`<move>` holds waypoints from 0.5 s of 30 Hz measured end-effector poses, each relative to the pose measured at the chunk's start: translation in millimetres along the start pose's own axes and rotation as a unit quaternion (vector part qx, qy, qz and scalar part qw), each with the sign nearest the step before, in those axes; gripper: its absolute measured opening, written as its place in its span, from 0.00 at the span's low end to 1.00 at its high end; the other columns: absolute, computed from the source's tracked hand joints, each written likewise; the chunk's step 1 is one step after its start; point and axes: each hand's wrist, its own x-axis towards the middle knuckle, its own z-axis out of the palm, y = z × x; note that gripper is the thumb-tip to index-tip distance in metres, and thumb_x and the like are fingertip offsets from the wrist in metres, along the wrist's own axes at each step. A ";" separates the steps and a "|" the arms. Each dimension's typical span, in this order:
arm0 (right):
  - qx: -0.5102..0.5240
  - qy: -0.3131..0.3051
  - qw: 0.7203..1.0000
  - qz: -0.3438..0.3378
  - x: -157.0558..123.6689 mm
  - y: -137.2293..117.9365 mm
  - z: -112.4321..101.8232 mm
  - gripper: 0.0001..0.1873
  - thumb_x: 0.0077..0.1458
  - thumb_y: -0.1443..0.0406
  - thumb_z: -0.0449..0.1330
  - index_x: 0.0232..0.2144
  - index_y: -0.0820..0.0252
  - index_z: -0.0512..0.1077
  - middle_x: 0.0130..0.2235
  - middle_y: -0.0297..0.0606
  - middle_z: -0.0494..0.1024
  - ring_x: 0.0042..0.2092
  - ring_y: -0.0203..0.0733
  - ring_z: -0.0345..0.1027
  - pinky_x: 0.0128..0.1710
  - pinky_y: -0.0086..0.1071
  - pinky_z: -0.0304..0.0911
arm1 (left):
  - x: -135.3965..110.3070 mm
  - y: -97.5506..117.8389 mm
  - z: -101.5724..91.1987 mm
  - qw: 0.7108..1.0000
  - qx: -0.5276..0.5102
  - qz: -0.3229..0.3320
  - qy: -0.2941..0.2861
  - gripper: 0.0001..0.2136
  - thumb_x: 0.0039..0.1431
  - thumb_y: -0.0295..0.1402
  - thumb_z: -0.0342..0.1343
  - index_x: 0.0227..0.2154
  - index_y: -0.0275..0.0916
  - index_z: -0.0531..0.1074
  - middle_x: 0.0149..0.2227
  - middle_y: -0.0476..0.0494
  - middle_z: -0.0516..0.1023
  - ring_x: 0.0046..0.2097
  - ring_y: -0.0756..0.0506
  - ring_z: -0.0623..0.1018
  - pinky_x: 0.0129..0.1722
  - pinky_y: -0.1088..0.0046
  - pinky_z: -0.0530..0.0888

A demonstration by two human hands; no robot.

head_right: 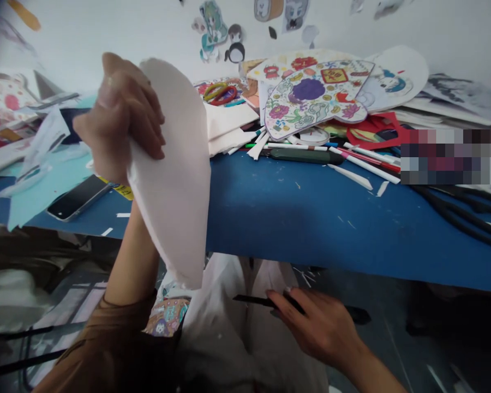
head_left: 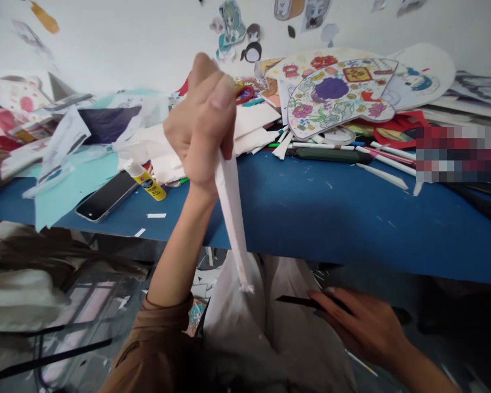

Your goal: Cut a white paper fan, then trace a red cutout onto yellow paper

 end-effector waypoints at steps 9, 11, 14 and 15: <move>-0.049 0.067 0.996 0.011 48.7 13.9 -45.3 0.16 0.59 0.69 0.51 0.50 0.57 0.66 0.32 0.38 0.74 0.33 0.37 0.69 0.34 0.30 0.65 | 19.1 -11.9 7.7 0.962 -0.226 -0.154 -0.014 0.32 0.66 0.23 0.27 0.05 0.42 0.57 0.11 0.47 0.50 0.28 0.51 0.66 0.45 0.73 0.64; -0.045 0.076 0.995 0.038 65.7 16.2 -56.6 0.18 0.60 0.67 0.51 0.53 0.59 0.63 0.32 0.39 0.73 0.32 0.37 0.69 0.30 0.28 0.64 | 27.2 -21.1 8.4 0.933 -0.288 -0.195 0.089 0.36 0.65 0.23 0.18 0.03 0.42 0.54 0.10 0.46 0.46 0.25 0.53 0.64 0.42 0.77 0.65; -0.034 0.108 0.992 0.061 88.9 11.5 -64.6 0.16 0.61 0.63 0.52 0.51 0.60 0.63 0.30 0.36 0.71 0.28 0.34 0.67 0.25 0.26 0.60 | 31.5 -33.7 5.8 0.918 -0.291 -0.234 0.132 0.40 0.65 0.27 0.13 -0.01 0.42 0.54 0.09 0.44 0.42 0.22 0.52 0.60 0.34 0.77 0.65; -0.034 0.107 0.992 0.051 95.3 8.5 -64.8 0.15 0.61 0.63 0.52 0.50 0.60 0.64 0.29 0.35 0.70 0.27 0.32 0.66 0.23 0.25 0.58 | 29.8 -37.6 4.9 0.919 -0.279 -0.244 0.133 0.41 0.64 0.27 0.12 -0.01 0.42 0.54 0.08 0.43 0.41 0.21 0.52 0.59 0.32 0.76 0.65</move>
